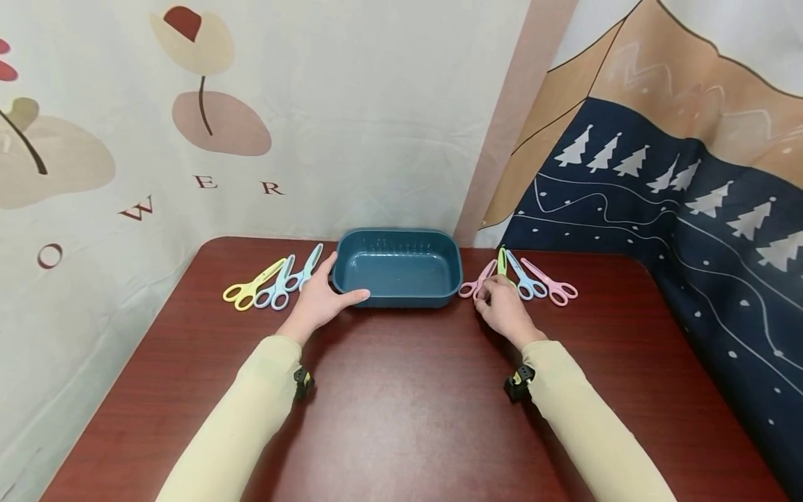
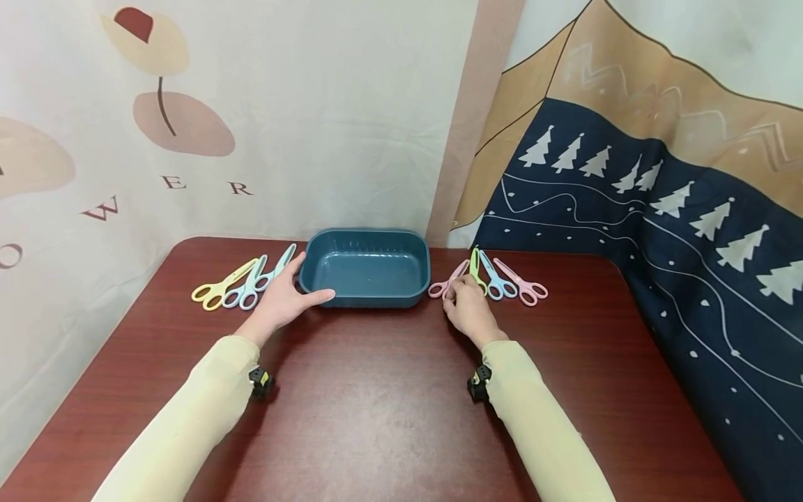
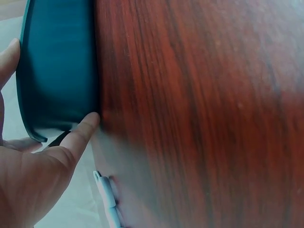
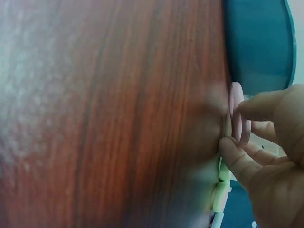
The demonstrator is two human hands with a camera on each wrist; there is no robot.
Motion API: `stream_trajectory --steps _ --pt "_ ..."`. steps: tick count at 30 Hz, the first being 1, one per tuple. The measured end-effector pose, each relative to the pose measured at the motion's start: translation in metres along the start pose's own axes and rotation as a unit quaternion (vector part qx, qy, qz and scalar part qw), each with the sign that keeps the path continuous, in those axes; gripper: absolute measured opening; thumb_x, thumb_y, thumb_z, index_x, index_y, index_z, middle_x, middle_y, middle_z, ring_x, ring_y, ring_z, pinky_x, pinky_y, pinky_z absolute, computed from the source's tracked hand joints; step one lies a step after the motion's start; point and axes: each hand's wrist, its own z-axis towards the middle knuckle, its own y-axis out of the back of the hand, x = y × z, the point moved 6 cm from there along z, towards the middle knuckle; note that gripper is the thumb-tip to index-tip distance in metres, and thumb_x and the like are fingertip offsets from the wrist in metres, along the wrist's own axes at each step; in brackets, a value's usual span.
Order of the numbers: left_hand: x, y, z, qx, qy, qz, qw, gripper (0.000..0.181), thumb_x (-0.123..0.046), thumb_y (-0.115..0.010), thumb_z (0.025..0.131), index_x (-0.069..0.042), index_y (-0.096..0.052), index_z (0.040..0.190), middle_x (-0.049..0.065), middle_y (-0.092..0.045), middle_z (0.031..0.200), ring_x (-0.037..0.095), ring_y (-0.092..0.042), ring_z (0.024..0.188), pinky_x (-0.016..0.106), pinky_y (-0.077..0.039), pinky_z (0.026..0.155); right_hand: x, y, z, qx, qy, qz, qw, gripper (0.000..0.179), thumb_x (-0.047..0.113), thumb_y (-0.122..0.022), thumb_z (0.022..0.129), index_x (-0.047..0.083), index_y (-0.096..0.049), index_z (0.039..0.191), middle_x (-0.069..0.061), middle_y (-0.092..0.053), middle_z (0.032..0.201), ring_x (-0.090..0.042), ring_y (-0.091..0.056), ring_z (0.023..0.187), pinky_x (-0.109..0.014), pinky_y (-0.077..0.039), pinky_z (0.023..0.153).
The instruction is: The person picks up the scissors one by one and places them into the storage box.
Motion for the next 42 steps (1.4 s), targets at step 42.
stream_trajectory --steps 42 --pt "-0.003 -0.001 0.002 0.023 0.006 0.017 0.9996 0.113 -0.048 -0.08 0.088 -0.007 -0.009 0.166 0.021 -0.02 0.17 0.042 -0.026 0.153 0.061 -0.03 0.12 -0.035 0.017 -0.003 0.026 -0.195 0.084 0.9769 0.037 0.008 -0.077 0.088 -0.008 -0.068 0.121 -0.021 -0.072 0.102 -0.033 -0.062 0.094 -0.036 -0.047 0.079"
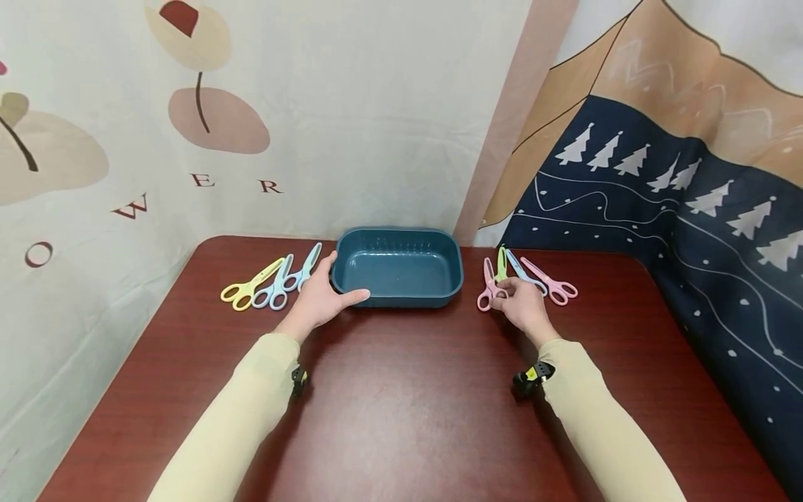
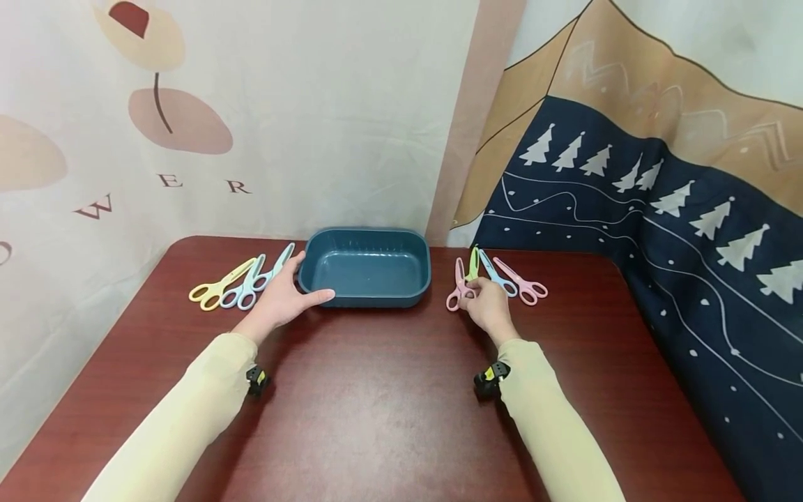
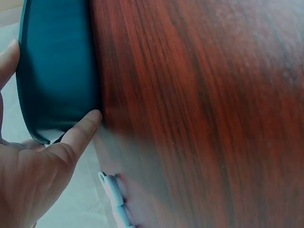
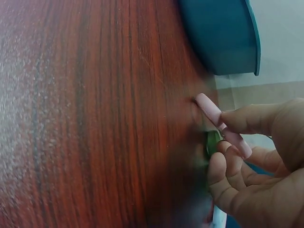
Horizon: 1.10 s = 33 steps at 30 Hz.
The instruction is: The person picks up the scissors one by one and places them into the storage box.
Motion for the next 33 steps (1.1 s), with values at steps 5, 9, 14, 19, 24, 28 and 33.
stream_trajectory --steps 5,9,14,19,24,28,33 --pt "-0.003 0.0 -0.001 -0.002 -0.002 -0.003 1.0 0.112 -0.046 -0.08 0.088 -0.006 -0.01 0.166 0.021 -0.021 0.169 0.042 -0.027 0.153 0.061 -0.03 0.12 -0.003 0.0 -0.002 -0.008 -0.012 0.051 0.9986 0.037 0.003 -0.073 0.089 -0.009 -0.066 0.124 -0.021 -0.069 0.103 -0.024 -0.068 0.086 -0.025 -0.053 0.073" --pt "-0.004 0.0 -0.001 -0.003 -0.006 -0.003 1.0 0.112 -0.046 -0.08 0.089 -0.006 -0.01 0.166 0.021 -0.021 0.169 0.042 -0.027 0.152 0.061 -0.03 0.12 -0.005 -0.002 -0.003 -0.001 -0.028 0.142 0.9895 0.038 -0.007 -0.065 0.091 -0.013 -0.062 0.129 -0.02 -0.062 0.102 -0.015 -0.071 0.072 -0.025 -0.061 0.067" --pt "-0.003 -0.001 -0.002 -0.003 -0.005 0.001 1.0 0.111 -0.045 -0.08 0.089 -0.006 -0.01 0.166 0.021 -0.021 0.169 0.042 -0.027 0.152 0.06 -0.031 0.12 -0.008 -0.004 -0.005 0.015 -0.043 0.209 0.9768 0.04 -0.012 -0.06 0.092 -0.015 -0.057 0.132 -0.019 -0.054 0.105 -0.01 -0.066 0.068 -0.029 -0.062 0.064" --pt "-0.002 0.0 -0.002 -0.004 -0.004 0.002 1.0 0.112 -0.046 -0.08 0.089 -0.006 -0.01 0.166 0.021 -0.021 0.169 0.042 -0.027 0.153 0.06 -0.03 0.12 -0.009 -0.004 -0.004 0.039 -0.048 0.258 0.9643 0.042 -0.013 -0.052 0.096 -0.016 -0.049 0.138 -0.021 -0.05 0.113 -0.011 -0.066 0.072 -0.033 -0.063 0.066" --pt "-0.001 0.0 -0.001 -0.004 -0.005 -0.004 1.0 0.112 -0.046 -0.08 0.089 -0.006 -0.01 0.166 0.021 -0.021 0.17 0.041 -0.027 0.153 0.06 -0.03 0.12 -0.009 0.001 -0.006 0.043 -0.046 0.274 0.9597 0.041 -0.012 -0.051 0.1 -0.014 -0.047 0.141 -0.022 -0.05 0.116 -0.01 -0.066 0.074 -0.033 -0.063 0.067" --pt "0.0 0.0 0.0 -0.005 -0.006 -0.004 1.0 0.112 -0.047 -0.08 0.088 -0.006 -0.01 0.166 0.02 -0.021 0.17 0.041 -0.027 0.153 0.06 -0.03 0.12 -0.01 0.005 -0.007 0.043 -0.038 0.278 0.9587 0.042 -0.011 -0.052 0.1 -0.014 -0.047 0.141 -0.021 -0.05 0.114 -0.011 -0.066 0.076 -0.036 -0.064 0.069" --pt "0.0 0.0 0.0 -0.011 -0.009 -0.004 0.9999 0.113 -0.048 -0.081 0.087 -0.007 -0.012 0.166 0.019 -0.022 0.17 0.04 -0.028 0.153 0.059 -0.031 0.12 -0.012 0.011 -0.007 0.048 -0.034 0.276 0.9594 0.043 -0.01 -0.052 0.101 -0.012 -0.047 0.144 -0.02 -0.049 0.117 -0.011 -0.065 0.08 -0.039 -0.063 0.073"
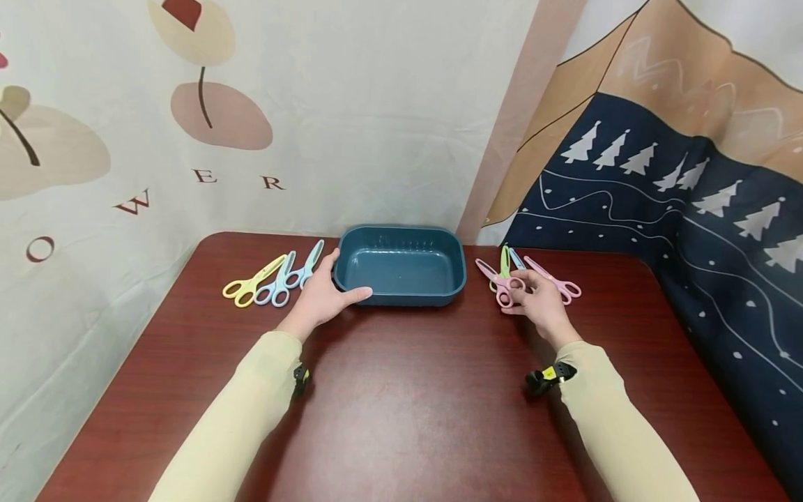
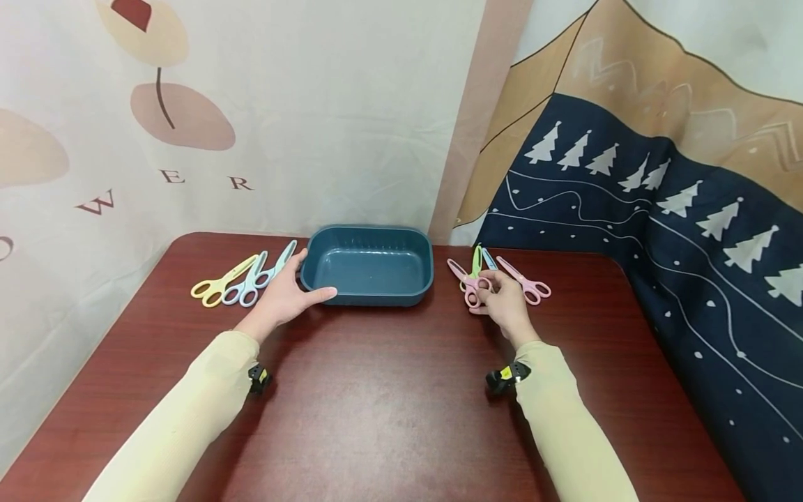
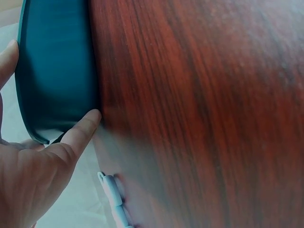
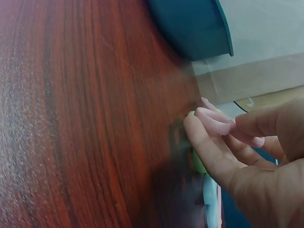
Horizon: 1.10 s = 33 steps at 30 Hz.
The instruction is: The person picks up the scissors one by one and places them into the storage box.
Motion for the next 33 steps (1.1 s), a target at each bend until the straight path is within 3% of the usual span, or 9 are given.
stream_trajectory --steps 7,17,22,27,33 --pt "0.0 0.0 -0.001 -0.002 0.003 -0.006 1.0 0.113 -0.047 -0.081 0.086 -0.008 -0.012 0.167 0.018 -0.022 0.17 0.039 -0.028 0.153 0.059 -0.032 0.12 0.002 0.005 -0.003 0.009 -0.013 0.022 0.9996 0.048 -0.01 -0.052 0.101 -0.009 -0.044 0.148 -0.022 -0.046 0.122 -0.01 -0.067 0.081 -0.036 -0.063 0.074" --pt "0.001 0.0 -0.001 -0.001 0.005 -0.006 1.0 0.112 -0.047 -0.081 0.087 -0.008 -0.012 0.166 0.017 -0.021 0.17 0.039 -0.027 0.154 0.059 -0.031 0.12 0.008 0.007 -0.004 0.018 -0.001 0.031 0.9994 0.047 -0.008 -0.053 0.102 -0.009 -0.043 0.148 -0.025 -0.046 0.125 -0.01 -0.069 0.078 -0.035 -0.063 0.075" --pt "0.001 0.0 -0.001 -0.001 0.003 -0.007 1.0 0.112 -0.047 -0.081 0.087 -0.008 -0.012 0.166 0.018 -0.021 0.17 0.04 -0.027 0.153 0.06 -0.031 0.12 0.013 0.009 -0.006 0.024 -0.001 0.026 0.9994 0.047 -0.006 -0.054 0.103 -0.008 -0.043 0.149 -0.029 -0.044 0.141 -0.012 -0.07 0.082 -0.035 -0.063 0.078" --pt "0.001 0.0 -0.001 -0.001 0.003 -0.008 1.0 0.112 -0.046 -0.081 0.087 -0.009 -0.012 0.167 0.018 -0.021 0.17 0.04 -0.027 0.153 0.06 -0.031 0.12 0.02 0.011 -0.007 0.028 0.009 0.025 0.9992 0.047 -0.005 -0.054 0.103 -0.006 -0.044 0.149 -0.024 -0.034 0.161 -0.011 -0.068 0.086 -0.031 -0.062 0.077" --pt "0.0 0.0 -0.002 -0.001 0.003 -0.011 0.9999 0.113 -0.048 -0.082 0.086 -0.009 -0.012 0.167 0.017 -0.022 0.17 0.039 -0.027 0.153 0.059 -0.032 0.12 0.026 0.014 -0.01 0.029 0.016 0.015 0.9993 0.05 -0.003 -0.054 0.103 -0.006 -0.042 0.152 -0.028 -0.043 0.148 -0.011 -0.068 0.086 -0.032 -0.062 0.08"
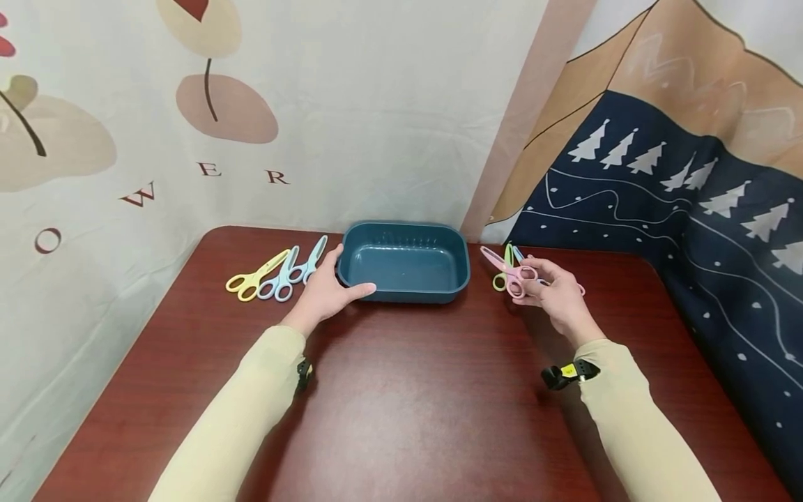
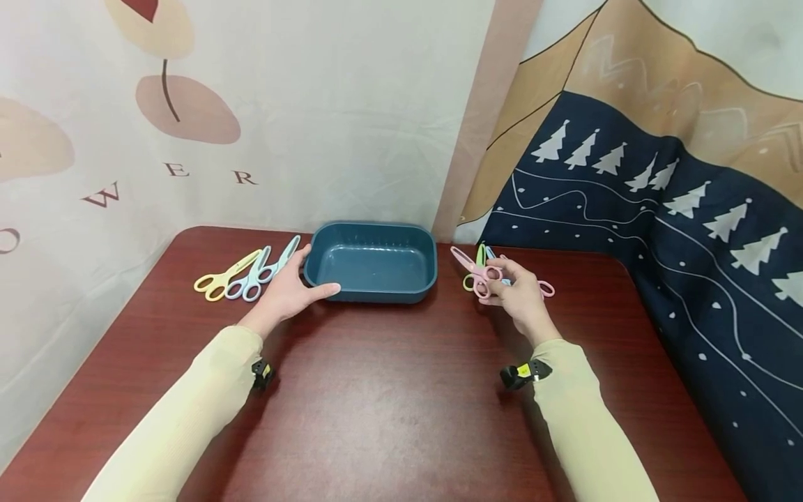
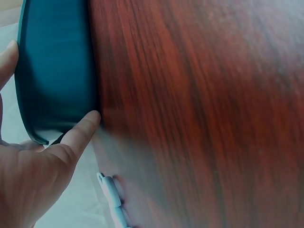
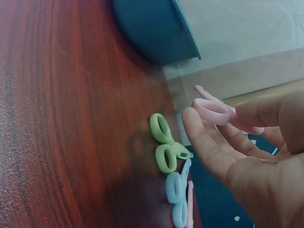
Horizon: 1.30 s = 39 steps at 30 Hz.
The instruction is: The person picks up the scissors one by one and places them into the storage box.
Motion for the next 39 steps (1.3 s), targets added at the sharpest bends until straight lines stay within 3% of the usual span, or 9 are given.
stream_trajectory --steps 4,8,17,23,29,39 --pt "-0.001 0.0 0.0 -0.001 0.002 -0.002 1.0 0.113 -0.048 -0.082 0.086 -0.009 -0.013 0.167 0.018 -0.022 0.17 0.039 -0.028 0.153 0.059 -0.032 0.12 0.005 0.001 -0.001 -0.002 0.003 -0.001 1.0 0.047 -0.003 -0.054 0.104 -0.005 -0.044 0.15 -0.024 -0.05 0.13 -0.013 -0.07 0.086 -0.035 -0.062 0.081" --pt "0.001 0.0 0.001 -0.002 0.005 -0.004 1.0 0.113 -0.047 -0.082 0.086 -0.01 -0.012 0.167 0.017 -0.022 0.17 0.039 -0.029 0.153 0.058 -0.033 0.119 0.011 0.002 -0.002 0.001 0.013 0.001 0.9999 0.042 -0.004 -0.053 0.103 -0.003 -0.048 0.145 -0.018 -0.052 0.122 -0.017 -0.07 0.089 -0.034 -0.062 0.081" --pt "0.001 0.0 -0.001 -0.005 0.006 -0.012 0.9999 0.111 -0.044 -0.082 0.087 -0.01 -0.013 0.167 0.017 -0.022 0.17 0.039 -0.029 0.153 0.059 -0.032 0.119 0.027 -0.001 -0.002 0.01 0.03 -0.012 0.9994 0.045 -0.002 -0.054 0.104 -0.005 -0.046 0.148 -0.017 -0.055 0.123 -0.015 -0.07 0.089 -0.03 -0.062 0.079" --pt "0.001 0.0 0.0 -0.005 0.005 -0.011 0.9999 0.112 -0.047 -0.082 0.086 -0.01 -0.013 0.167 0.017 -0.023 0.17 0.039 -0.031 0.152 0.059 -0.034 0.119 0.032 -0.004 0.0 0.017 0.031 -0.005 0.9994 0.044 -0.002 -0.055 0.104 -0.004 -0.047 0.147 -0.012 -0.057 0.119 -0.013 -0.07 0.086 -0.035 -0.063 0.08" --pt "0.001 0.001 0.0 -0.006 0.006 -0.007 0.9999 0.114 -0.049 -0.083 0.085 -0.01 -0.013 0.167 0.017 -0.023 0.17 0.038 -0.032 0.151 0.057 -0.034 0.119 0.04 -0.008 0.0 0.027 0.041 -0.004 0.9988 0.045 -0.004 -0.055 0.103 -0.007 -0.046 0.147 -0.014 -0.058 0.119 -0.015 -0.071 0.086 -0.038 -0.062 0.081" --pt "-0.002 0.001 0.0 -0.001 0.008 0.013 0.9999 0.113 -0.047 -0.082 0.086 -0.008 -0.012 0.167 0.017 -0.022 0.17 0.039 -0.029 0.153 0.058 -0.033 0.119 0.047 -0.018 0.0 0.051 0.038 -0.002 0.998 0.047 -0.001 -0.059 0.103 -0.005 -0.047 0.148 -0.02 -0.055 0.125 -0.011 -0.074 0.087 -0.032 -0.062 0.081"
